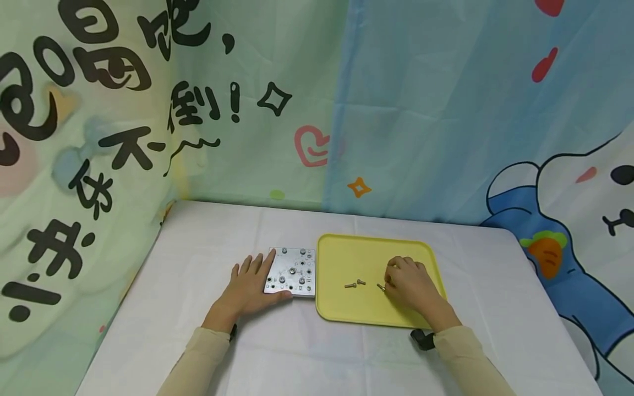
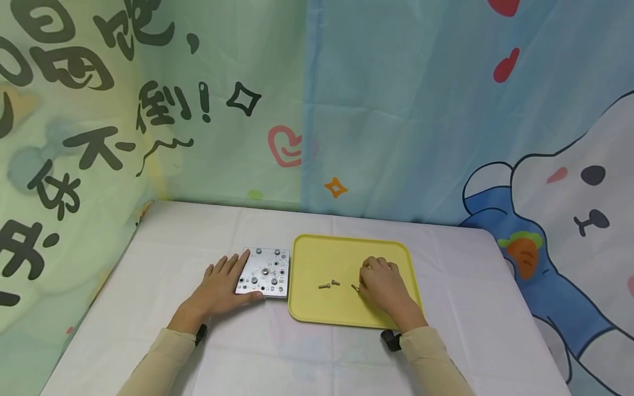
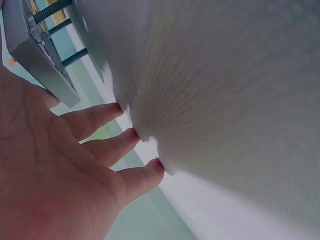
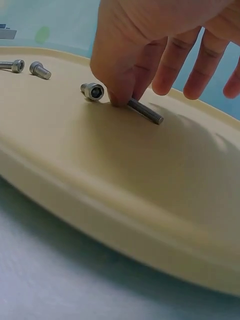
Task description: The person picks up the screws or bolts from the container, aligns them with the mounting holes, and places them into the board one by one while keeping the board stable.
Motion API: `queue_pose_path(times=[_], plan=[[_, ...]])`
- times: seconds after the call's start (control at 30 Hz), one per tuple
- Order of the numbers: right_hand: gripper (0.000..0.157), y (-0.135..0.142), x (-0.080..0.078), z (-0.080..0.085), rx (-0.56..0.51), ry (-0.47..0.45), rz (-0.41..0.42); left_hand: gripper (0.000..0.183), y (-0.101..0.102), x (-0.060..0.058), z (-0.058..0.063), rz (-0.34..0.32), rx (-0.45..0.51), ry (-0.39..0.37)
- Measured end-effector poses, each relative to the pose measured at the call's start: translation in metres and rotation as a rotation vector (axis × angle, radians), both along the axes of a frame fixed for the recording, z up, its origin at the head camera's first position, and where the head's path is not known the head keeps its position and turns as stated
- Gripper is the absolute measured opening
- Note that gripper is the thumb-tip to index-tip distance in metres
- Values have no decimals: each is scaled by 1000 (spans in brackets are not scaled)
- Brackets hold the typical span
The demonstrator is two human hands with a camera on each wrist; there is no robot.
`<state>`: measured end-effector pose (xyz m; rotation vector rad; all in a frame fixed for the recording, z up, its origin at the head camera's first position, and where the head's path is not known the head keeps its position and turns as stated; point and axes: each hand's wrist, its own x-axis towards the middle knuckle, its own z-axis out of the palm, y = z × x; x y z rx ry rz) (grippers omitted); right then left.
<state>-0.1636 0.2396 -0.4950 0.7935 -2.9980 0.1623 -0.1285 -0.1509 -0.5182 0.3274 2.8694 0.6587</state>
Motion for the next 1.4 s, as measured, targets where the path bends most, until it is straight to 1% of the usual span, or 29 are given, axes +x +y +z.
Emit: queue_pose_path(times=[0.07,0.2,0.3,0.43,0.53,0.67,0.77,0.93,1.13,1.27,1.4], plan=[[12,0,-1,0,5,-9,-15,110,0,0,-1,0,-3,-3],[10,2,-3,0,-11,14,-21,109,0,0,-1,0,-8,-7],[9,1,-3,4,-38,42,-6,109,0,0,-2,4,-10,-9],[8,0,-3,7,-75,45,-4,110,-1,-1,-3,6,-8,-11],[7,-2,-4,7,-101,48,-5,110,-2,-1,-3,6,-11,-12],[5,-8,-7,7,-165,78,22,110,-2,-2,-5,6,-22,-9],[4,-16,-10,8,-216,85,44,110,-3,-2,-6,5,-22,-3],[6,-34,-15,11,-278,59,71,110,-3,-2,-6,1,-17,4],[6,-60,-23,15,-360,46,125,111,-2,-3,-6,-2,-16,6],[5,-79,-25,21,-409,-1,151,110,-2,-3,-5,4,-17,1],[6,-98,-27,24,-426,-28,167,111,-2,-4,-6,6,-20,-1]])
